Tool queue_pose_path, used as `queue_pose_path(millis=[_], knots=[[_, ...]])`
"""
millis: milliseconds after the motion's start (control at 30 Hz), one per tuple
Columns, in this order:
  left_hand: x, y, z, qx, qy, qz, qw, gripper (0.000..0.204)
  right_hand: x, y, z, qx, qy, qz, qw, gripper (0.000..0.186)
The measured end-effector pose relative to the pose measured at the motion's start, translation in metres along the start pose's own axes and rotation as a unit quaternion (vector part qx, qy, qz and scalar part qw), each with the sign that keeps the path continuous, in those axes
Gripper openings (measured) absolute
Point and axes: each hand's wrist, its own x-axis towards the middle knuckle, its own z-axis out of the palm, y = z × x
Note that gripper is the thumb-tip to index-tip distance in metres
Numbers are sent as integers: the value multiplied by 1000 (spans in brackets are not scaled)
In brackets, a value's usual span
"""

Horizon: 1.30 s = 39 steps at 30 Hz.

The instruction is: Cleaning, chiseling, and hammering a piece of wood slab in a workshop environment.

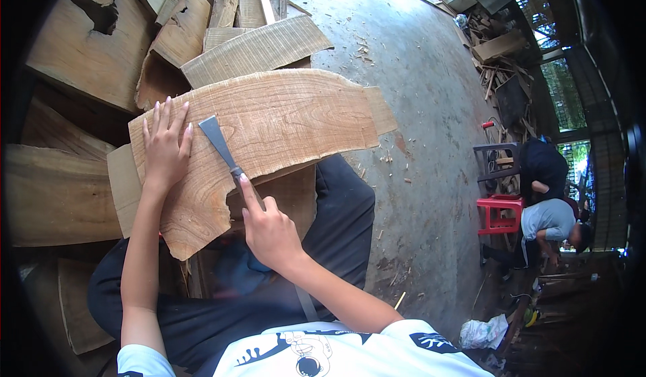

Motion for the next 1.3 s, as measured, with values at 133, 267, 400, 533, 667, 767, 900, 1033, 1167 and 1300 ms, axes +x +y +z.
queue_pose_path(millis=[133,267,400,533,667,767,900,1033,1167,1300], knots=[[4,4,0,-10,4,5,1000,53,38,-5,7,-20,55,-12,998,67],[2,2,5,-14,2,4,1000,53,39,-6,1,-28,46,3,999,67],[2,1,-2,-15,2,-1,1000,53,-13,1,-21,-2,18,15,1000,70],[2,3,-2,-11,1,-2,1000,52,-6,11,-17,-13,23,9,1000,70],[3,6,4,-19,5,5,1000,52,19,7,-11,-9,57,3,998,68],[3,4,3,-17,3,5,1000,52,20,7,-10,-5,56,9,998,68],[2,2,0,-9,4,2,1000,53,-2,11,-9,1,41,11,999,67],[-2,-5,-3,-1,3,-1,1000,54,8,-3,-17,-21,32,29,999,66],[5,13,3,-6,30,37,999,54,38,13,-22,-50,59,36,996,64],[-1,6,-29,-358,77,24,930,65,11,21,-5,-37,73,-1,997,70]])
